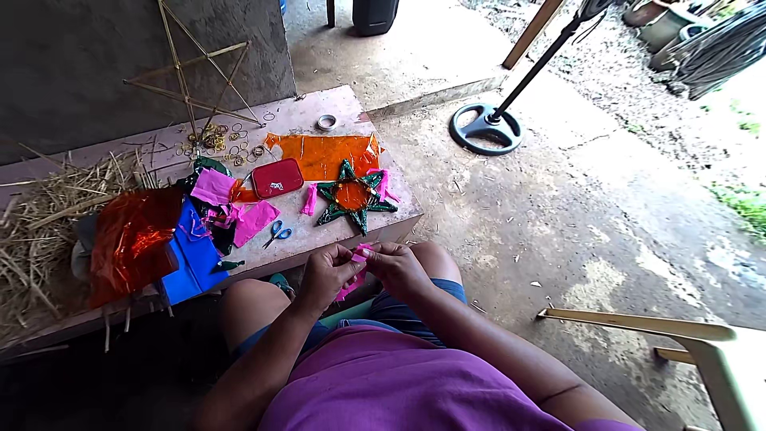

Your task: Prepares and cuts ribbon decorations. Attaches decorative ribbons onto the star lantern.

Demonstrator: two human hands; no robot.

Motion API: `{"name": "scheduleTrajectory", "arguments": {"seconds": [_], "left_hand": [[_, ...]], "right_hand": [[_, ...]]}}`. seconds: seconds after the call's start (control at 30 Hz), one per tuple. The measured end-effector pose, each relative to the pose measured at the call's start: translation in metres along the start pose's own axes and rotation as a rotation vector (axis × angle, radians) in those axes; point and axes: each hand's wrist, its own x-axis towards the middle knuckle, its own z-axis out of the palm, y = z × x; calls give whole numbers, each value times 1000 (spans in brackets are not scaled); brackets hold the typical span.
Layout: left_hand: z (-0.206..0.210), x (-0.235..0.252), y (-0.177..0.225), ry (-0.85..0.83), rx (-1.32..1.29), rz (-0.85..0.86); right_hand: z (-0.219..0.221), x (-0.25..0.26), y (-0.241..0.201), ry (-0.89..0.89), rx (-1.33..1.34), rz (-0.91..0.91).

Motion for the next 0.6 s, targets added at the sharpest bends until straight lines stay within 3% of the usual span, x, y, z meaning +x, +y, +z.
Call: {"name": "scheduleTrajectory", "arguments": {"seconds": [0.43,0.6], "left_hand": [[-2,2,1,17,-17,-73],[0,3,3,40,-61,-103]], "right_hand": [[1,-2,3,-64,18,-28],[-8,-1,12,-143,-41,-139]]}}
